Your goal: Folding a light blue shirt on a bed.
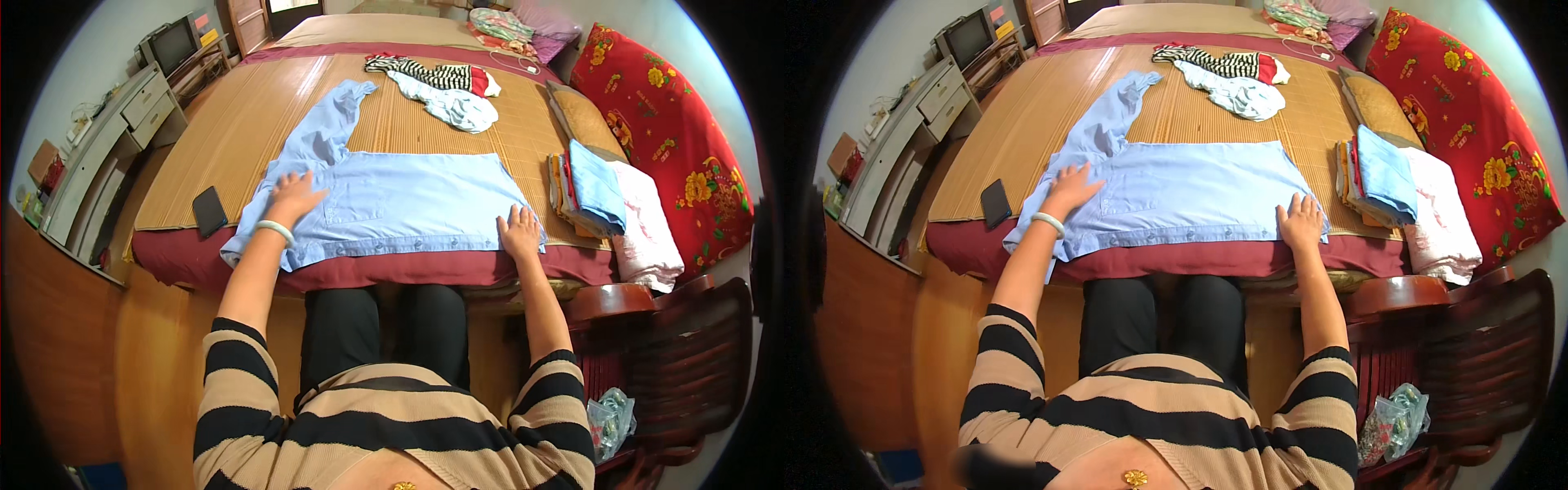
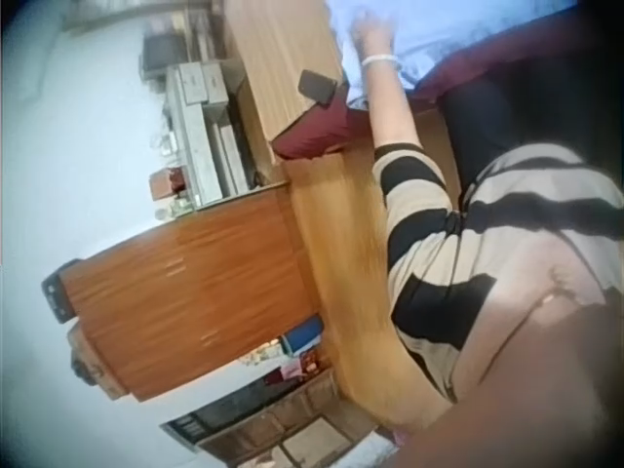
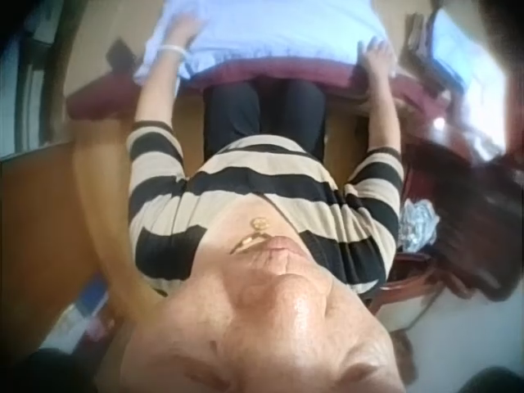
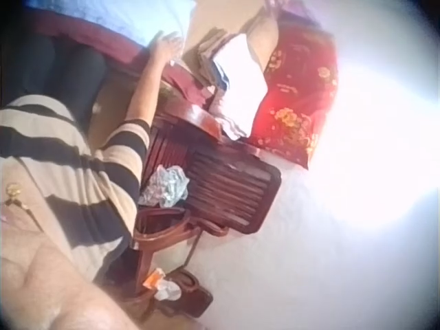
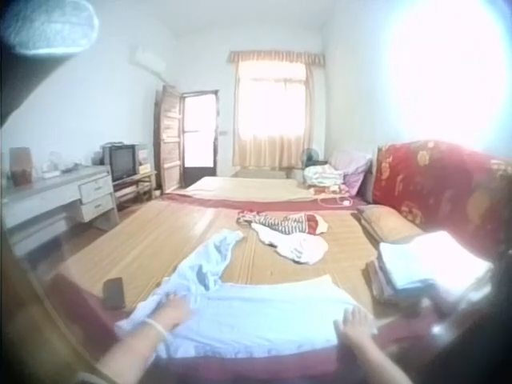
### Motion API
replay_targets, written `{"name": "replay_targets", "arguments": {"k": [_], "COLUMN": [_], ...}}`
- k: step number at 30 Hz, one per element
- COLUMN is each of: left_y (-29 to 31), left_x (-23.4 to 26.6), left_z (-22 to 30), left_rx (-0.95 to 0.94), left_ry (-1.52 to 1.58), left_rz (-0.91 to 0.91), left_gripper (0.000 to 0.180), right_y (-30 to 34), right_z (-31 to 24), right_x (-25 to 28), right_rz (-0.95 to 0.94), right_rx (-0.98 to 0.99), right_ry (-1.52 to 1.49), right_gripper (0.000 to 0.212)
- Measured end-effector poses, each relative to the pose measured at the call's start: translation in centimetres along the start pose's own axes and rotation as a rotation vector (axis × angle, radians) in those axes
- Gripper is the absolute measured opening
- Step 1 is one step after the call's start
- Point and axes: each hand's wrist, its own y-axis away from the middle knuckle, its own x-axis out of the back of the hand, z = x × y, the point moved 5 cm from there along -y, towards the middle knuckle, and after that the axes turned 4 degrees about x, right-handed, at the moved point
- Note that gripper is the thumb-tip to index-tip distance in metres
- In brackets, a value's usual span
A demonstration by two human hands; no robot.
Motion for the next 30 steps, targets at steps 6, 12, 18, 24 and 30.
{"name": "replay_targets", "arguments": {"k": [6,12,18,24,30], "left_y": [-0.2,-0.3,-0.2,-0.5,-0.6], "left_x": [-4.8,-4.8,-5.2,-5.5,-5.6], "left_z": [4.7,4.2,4.3,4.6,4.5], "left_rx": [-0.046,-0.080,-0.116,-0.133,-0.142], "left_ry": [0.098,0.117,0.152,0.143,0.133], "left_rz": [0.364,0.443,0.499,0.532,0.546], "left_gripper": [0.075,0.073,0.068,0.061,0.060], "right_y": [-1.0,-4.3,-0.2,-1.0,-10.4], "right_z": [-1.1,-7.7,-26.1,-29.3,-19.6], "right_x": [0.2,2.9,2.7,1.1,-1.2], "right_rz": [-0.076,-0.123,-0.095,-0.102,-0.073], "right_rx": [0.011,0.121,0.735,0.995,0.660], "right_ry": [-0.054,-0.198,-0.381,-0.396,-0.240], "right_gripper": [0.074,0.061,0.063,0.067,0.067]}}
